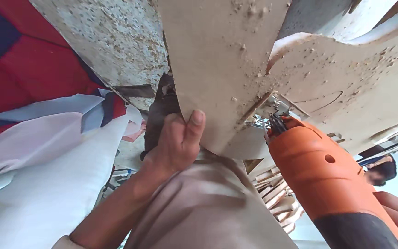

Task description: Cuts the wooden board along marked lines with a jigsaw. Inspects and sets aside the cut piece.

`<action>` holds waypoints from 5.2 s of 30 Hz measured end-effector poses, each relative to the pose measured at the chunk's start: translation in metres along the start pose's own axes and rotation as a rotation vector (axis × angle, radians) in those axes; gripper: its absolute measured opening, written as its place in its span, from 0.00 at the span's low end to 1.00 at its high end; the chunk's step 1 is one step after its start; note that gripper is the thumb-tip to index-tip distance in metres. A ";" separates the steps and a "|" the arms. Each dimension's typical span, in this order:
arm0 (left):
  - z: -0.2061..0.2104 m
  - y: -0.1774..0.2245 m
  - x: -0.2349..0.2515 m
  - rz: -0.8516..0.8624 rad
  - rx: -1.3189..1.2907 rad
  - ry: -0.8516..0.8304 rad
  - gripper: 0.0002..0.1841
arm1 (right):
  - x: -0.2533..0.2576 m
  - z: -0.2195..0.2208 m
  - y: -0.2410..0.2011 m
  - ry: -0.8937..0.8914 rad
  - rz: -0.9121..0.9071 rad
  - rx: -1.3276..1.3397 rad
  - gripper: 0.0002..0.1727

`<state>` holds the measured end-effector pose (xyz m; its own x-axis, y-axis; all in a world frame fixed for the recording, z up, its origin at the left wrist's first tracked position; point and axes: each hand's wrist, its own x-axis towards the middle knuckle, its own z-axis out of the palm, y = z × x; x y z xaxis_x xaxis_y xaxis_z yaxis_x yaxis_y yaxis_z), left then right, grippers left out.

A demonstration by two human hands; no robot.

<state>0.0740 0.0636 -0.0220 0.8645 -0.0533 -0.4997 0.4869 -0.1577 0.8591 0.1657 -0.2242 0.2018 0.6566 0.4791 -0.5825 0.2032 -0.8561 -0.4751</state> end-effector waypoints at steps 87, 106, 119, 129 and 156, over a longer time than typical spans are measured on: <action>-0.034 0.002 0.009 -0.044 0.024 -0.289 0.29 | -0.058 0.063 -0.023 0.091 0.169 0.397 0.18; -0.055 -0.003 0.036 -0.041 0.067 -0.634 0.20 | -0.069 0.064 -0.047 0.082 0.287 0.443 0.16; -0.059 0.002 0.041 -0.048 0.080 -0.693 0.17 | -0.066 0.075 -0.060 0.129 0.315 0.485 0.18; -0.060 0.001 0.043 -0.046 0.109 -0.712 0.16 | -0.060 0.080 -0.067 0.155 0.326 0.493 0.18; -0.063 0.007 0.050 0.009 0.150 -0.778 0.15 | -0.052 0.103 -0.100 0.184 0.407 0.595 0.22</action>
<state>0.1288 0.1224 -0.0343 0.5057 -0.7206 -0.4743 0.4103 -0.2827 0.8670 0.0369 -0.1438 0.2117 0.7174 0.0613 -0.6940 -0.4756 -0.6848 -0.5522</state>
